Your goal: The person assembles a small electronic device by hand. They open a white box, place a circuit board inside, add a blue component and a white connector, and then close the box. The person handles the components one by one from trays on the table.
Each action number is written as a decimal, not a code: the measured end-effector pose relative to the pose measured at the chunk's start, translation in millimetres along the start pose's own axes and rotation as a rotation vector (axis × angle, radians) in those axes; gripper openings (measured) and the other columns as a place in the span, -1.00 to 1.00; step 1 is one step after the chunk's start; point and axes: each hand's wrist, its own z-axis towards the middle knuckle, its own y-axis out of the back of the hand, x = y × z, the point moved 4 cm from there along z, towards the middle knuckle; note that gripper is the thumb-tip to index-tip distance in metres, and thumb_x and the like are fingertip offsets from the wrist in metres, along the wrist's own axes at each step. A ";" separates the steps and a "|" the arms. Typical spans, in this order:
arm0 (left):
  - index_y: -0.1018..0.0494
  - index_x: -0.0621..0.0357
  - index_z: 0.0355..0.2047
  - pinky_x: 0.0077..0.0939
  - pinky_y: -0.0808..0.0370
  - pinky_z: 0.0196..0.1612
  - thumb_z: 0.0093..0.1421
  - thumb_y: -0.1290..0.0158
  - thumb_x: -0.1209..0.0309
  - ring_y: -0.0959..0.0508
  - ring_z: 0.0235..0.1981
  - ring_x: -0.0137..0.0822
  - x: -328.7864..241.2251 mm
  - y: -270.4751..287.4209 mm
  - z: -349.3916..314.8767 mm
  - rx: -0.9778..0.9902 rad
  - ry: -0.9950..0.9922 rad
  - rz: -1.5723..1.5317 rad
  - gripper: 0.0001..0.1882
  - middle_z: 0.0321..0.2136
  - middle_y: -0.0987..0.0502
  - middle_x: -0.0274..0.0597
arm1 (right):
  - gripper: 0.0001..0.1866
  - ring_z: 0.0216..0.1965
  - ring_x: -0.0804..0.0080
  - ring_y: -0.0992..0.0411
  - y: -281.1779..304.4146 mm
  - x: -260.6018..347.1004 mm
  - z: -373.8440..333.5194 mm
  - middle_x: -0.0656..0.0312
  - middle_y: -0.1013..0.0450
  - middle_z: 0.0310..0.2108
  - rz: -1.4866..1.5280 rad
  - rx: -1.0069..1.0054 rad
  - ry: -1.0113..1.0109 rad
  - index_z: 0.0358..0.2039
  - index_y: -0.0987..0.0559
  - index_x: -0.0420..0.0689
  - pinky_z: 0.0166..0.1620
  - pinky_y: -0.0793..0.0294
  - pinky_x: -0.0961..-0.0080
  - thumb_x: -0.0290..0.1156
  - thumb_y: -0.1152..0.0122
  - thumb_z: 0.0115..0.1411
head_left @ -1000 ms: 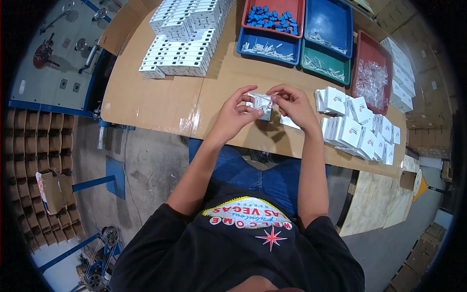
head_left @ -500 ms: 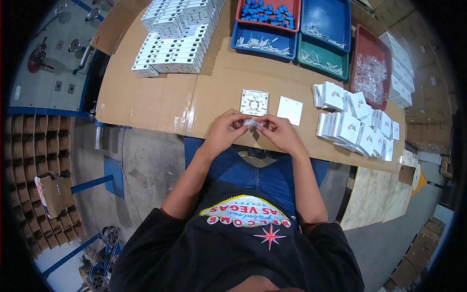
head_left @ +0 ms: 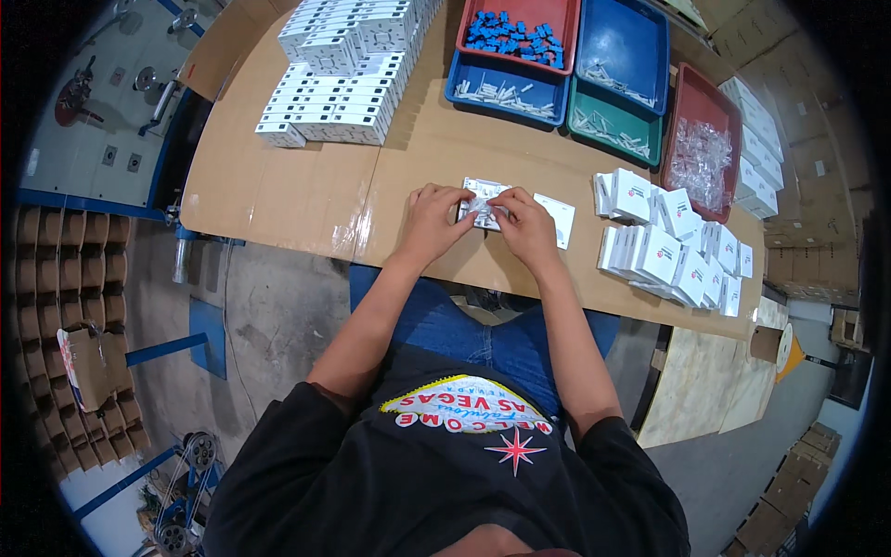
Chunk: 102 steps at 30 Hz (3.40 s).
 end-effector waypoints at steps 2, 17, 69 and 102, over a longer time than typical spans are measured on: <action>-0.67 0.02 -0.20 -0.25 -0.34 0.07 0.15 -0.29 0.27 -0.55 -0.11 -0.21 0.2 -3.0 -1.5 -0.035 -0.019 0.009 -0.78 -0.20 -0.66 -0.34 | -0.86 -0.38 0.27 -0.55 -1.1 -0.9 -0.5 0.25 -0.56 -0.25 -0.009 -0.030 -0.011 -0.22 -0.69 -0.03 -0.29 -0.52 0.35 -0.40 -0.31 0.20; -0.66 -0.01 -0.22 -0.27 -0.31 0.09 0.16 -0.26 0.38 -0.55 -0.06 -0.28 8.8 -3.5 -0.8 -0.034 0.029 0.037 -0.84 -0.14 -0.66 -0.43 | -0.91 -0.41 0.33 -0.54 -8.4 -3.3 1.3 0.29 -0.51 -0.31 -0.033 -0.065 -0.042 -0.28 -0.67 -0.05 -0.34 -0.50 0.38 -0.37 -0.36 0.20; -0.63 0.02 -0.27 -0.27 -0.30 0.10 0.12 -0.18 0.48 -0.53 -0.04 -0.24 16.1 -9.1 -4.0 -0.129 0.040 -0.040 -0.85 -0.08 -0.61 -0.38 | -0.89 -0.36 0.25 -0.59 -14.7 14.2 -2.2 0.30 -0.54 -0.27 -0.183 0.000 0.067 -0.34 -0.67 -0.12 -0.33 -0.56 0.31 -0.36 -0.30 0.19; -0.67 0.11 -0.34 -0.24 -0.38 0.00 0.09 -0.27 0.38 -0.54 -0.14 -0.19 22.4 -8.1 -6.0 -0.209 0.027 -0.125 -0.86 -0.20 -0.55 -0.23 | -0.87 -0.39 0.29 -0.60 -14.1 16.7 -9.4 0.28 -0.53 -0.29 -0.108 -0.010 0.066 -0.29 -0.69 -0.11 -0.34 -0.58 0.34 -0.38 -0.29 0.17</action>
